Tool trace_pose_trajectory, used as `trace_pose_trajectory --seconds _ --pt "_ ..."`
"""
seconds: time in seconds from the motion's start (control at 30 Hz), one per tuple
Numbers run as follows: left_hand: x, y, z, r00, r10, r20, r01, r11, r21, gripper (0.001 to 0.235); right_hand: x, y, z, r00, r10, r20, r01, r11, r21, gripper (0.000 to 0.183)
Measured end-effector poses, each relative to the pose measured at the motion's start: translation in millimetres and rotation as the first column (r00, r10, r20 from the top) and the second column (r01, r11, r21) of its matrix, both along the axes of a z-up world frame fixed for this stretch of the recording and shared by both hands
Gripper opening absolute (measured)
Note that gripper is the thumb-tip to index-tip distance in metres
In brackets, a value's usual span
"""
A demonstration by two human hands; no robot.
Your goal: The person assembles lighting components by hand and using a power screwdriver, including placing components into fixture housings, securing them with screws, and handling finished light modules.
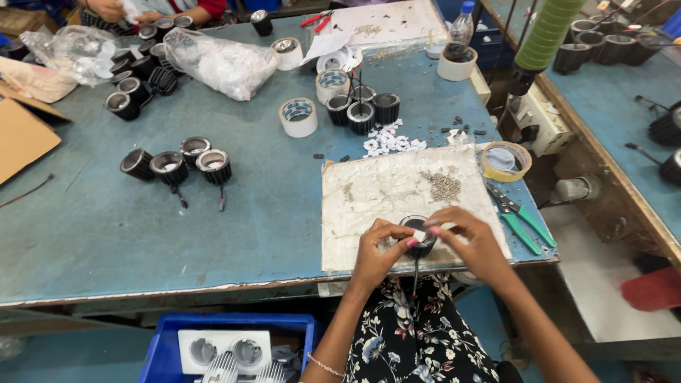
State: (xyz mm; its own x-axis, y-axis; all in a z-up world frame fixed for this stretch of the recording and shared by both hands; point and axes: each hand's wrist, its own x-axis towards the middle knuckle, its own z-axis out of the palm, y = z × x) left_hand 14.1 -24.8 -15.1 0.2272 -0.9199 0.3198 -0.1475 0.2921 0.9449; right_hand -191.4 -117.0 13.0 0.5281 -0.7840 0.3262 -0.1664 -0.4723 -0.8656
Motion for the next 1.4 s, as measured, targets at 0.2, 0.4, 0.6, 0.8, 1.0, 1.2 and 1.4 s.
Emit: trace_pose_trajectory --seconds 0.2,0.4,0.6,0.8,1.0,1.2,1.4 --pt "-3.1 2.8 -1.1 0.992 -0.031 -0.119 0.03 1.0 -0.006 0.02 -75.6 -85.8 11.6 0.8 -0.59 -0.108 0.519 0.772 -0.367 0.031" --pt "-1.7 5.4 7.6 0.997 -0.057 -0.059 0.055 0.998 -0.039 0.023 -94.6 -135.8 -2.4 0.841 -0.529 -0.115 0.401 0.751 -0.525 0.016" --pt "-2.3 6.9 8.4 0.999 -0.04 -0.004 0.039 0.998 -0.048 0.023 -85.9 -135.6 6.1 0.868 -0.479 -0.132 0.367 0.797 -0.481 0.016" --pt "-3.3 5.7 7.1 1.0 -0.021 -0.023 0.021 1.0 0.009 0.022 -78.4 -137.6 14.0 0.877 -0.456 -0.15 0.307 0.774 -0.554 0.014" --pt "-3.7 3.2 3.1 1.0 -0.009 -0.027 0.009 1.0 0.011 0.022 -81.6 -142.5 23.3 0.84 -0.528 -0.124 0.336 0.686 -0.646 0.012" --pt "-4.0 4.1 4.0 1.0 0.001 -0.021 -0.002 1.0 -0.018 0.021 -78.8 -152.5 21.9 0.799 -0.55 -0.244 0.227 0.651 -0.725 0.012" --pt "-4.2 5.6 5.6 1.0 0.009 -0.009 -0.009 0.999 -0.036 0.02 -80.7 -166.6 22.7 0.703 -0.544 -0.458 -0.025 0.625 -0.781 0.024"
